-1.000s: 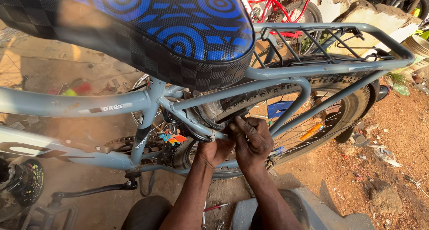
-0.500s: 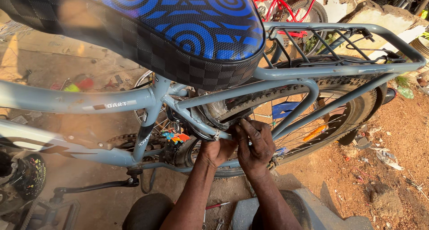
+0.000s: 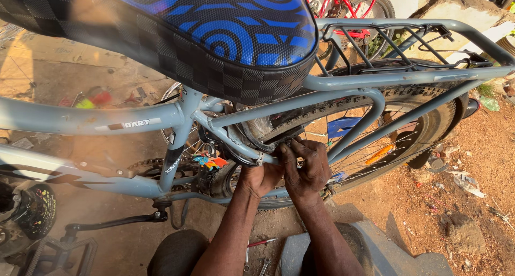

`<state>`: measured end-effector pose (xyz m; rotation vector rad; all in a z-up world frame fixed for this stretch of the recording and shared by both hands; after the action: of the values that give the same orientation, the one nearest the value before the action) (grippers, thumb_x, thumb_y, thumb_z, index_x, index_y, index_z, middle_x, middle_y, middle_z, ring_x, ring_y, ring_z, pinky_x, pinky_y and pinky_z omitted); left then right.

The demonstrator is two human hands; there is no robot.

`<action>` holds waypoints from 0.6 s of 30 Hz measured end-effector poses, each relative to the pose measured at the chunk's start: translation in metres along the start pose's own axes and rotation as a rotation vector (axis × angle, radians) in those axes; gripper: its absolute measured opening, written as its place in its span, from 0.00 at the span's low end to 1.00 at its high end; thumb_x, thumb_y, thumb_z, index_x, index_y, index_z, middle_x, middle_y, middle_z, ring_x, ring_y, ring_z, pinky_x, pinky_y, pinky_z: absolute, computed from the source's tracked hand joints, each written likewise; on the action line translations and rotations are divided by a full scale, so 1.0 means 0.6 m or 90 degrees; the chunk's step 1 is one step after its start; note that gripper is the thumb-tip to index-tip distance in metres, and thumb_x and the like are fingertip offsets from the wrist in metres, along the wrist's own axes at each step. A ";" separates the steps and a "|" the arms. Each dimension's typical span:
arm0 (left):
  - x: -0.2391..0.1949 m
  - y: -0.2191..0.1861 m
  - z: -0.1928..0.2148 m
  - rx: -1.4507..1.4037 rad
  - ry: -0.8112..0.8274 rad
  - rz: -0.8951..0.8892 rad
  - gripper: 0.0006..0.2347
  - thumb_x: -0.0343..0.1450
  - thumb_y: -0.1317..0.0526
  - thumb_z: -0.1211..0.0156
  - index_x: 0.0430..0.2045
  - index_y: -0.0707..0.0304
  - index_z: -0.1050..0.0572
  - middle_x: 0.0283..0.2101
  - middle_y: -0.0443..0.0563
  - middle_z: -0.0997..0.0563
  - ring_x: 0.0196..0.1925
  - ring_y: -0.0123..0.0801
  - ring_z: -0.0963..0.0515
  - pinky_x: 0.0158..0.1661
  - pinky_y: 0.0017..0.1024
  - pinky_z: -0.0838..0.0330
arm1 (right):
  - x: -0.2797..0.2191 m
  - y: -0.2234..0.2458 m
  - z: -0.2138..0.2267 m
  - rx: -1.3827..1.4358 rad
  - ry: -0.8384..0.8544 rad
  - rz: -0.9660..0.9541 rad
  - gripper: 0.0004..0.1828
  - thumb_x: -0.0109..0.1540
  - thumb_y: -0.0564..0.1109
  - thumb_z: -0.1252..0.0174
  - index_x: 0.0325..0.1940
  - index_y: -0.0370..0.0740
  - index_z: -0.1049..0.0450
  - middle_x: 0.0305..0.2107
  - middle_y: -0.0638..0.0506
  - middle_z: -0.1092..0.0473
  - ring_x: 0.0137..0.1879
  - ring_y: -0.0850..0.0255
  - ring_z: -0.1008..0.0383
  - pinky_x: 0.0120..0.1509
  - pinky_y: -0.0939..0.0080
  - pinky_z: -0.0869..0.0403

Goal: The person is repairing a bicycle by adjusting the rear wheel and brake assembly. They use a wrench to tighten bolts and a screwdriver to adjust the brake cable tension. The person rotates the pedal to check the wheel's movement.

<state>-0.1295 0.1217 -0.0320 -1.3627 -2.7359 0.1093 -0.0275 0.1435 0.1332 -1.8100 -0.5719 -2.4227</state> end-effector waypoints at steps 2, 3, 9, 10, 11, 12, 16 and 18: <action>0.000 0.001 -0.002 0.001 0.020 0.004 0.25 0.61 0.48 0.24 0.43 0.68 0.23 0.44 0.52 0.17 0.50 0.35 0.19 0.58 0.34 0.25 | 0.001 -0.005 0.001 0.001 -0.007 -0.003 0.12 0.62 0.40 0.28 0.41 0.37 0.26 0.33 0.48 0.26 0.40 0.60 0.24 0.41 0.61 0.25; 0.001 0.001 -0.004 0.001 0.031 0.006 0.25 0.61 0.47 0.24 0.42 0.69 0.23 0.44 0.52 0.17 0.50 0.36 0.18 0.58 0.35 0.25 | 0.002 -0.009 0.000 0.006 0.002 -0.007 0.13 0.60 0.41 0.27 0.39 0.37 0.27 0.32 0.49 0.27 0.39 0.60 0.25 0.39 0.61 0.26; 0.000 0.002 -0.022 0.002 0.159 -0.005 0.24 0.73 0.47 0.26 0.52 0.69 0.24 0.47 0.54 0.20 0.49 0.35 0.23 0.57 0.34 0.29 | -0.005 -0.022 0.010 0.046 0.033 -0.015 0.17 0.57 0.42 0.27 0.42 0.34 0.27 0.33 0.48 0.29 0.39 0.61 0.28 0.37 0.63 0.29; 0.001 0.003 -0.018 0.026 0.131 -0.001 0.27 0.68 0.45 0.26 0.50 0.70 0.24 0.46 0.55 0.19 0.49 0.36 0.22 0.56 0.33 0.28 | -0.008 -0.021 0.011 0.029 0.032 -0.008 0.14 0.58 0.39 0.28 0.43 0.33 0.24 0.33 0.48 0.29 0.39 0.61 0.28 0.37 0.63 0.29; 0.000 0.004 -0.014 0.049 0.103 0.002 0.29 0.64 0.44 0.27 0.48 0.71 0.23 0.46 0.56 0.18 0.49 0.36 0.20 0.56 0.33 0.26 | -0.011 -0.019 0.011 0.012 0.032 0.000 0.12 0.59 0.36 0.30 0.45 0.32 0.22 0.34 0.48 0.29 0.39 0.61 0.28 0.37 0.63 0.29; 0.001 0.003 -0.013 0.073 0.078 0.006 0.31 0.60 0.42 0.28 0.46 0.72 0.23 0.45 0.57 0.17 0.49 0.36 0.19 0.55 0.33 0.25 | -0.013 -0.019 0.011 0.023 0.026 -0.002 0.11 0.58 0.36 0.30 0.42 0.35 0.23 0.33 0.49 0.31 0.38 0.62 0.29 0.37 0.63 0.30; 0.001 0.001 -0.010 0.072 0.029 0.000 0.30 0.65 0.43 0.29 0.53 0.70 0.26 0.48 0.57 0.18 0.50 0.34 0.20 0.49 0.27 0.26 | -0.022 -0.023 0.012 0.032 0.042 -0.011 0.13 0.57 0.38 0.31 0.44 0.34 0.23 0.34 0.48 0.33 0.39 0.61 0.30 0.38 0.63 0.30; -0.001 -0.001 -0.010 0.100 0.039 -0.015 0.31 0.63 0.43 0.30 0.53 0.68 0.27 0.49 0.56 0.18 0.51 0.34 0.20 0.51 0.29 0.24 | -0.026 -0.028 0.015 0.029 0.039 -0.022 0.12 0.58 0.38 0.31 0.44 0.35 0.24 0.35 0.48 0.33 0.40 0.62 0.30 0.39 0.63 0.30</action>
<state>-0.1292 0.1211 -0.0259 -1.2701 -2.6300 0.2707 -0.0192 0.1593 0.1165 -1.7161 -0.6528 -2.4569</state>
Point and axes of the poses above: each hand's wrist, its own x-axis towards the middle knuckle, its own z-axis out of the back of the hand, y = z × x, the point moved 7 cm from there along x, towards the middle knuckle
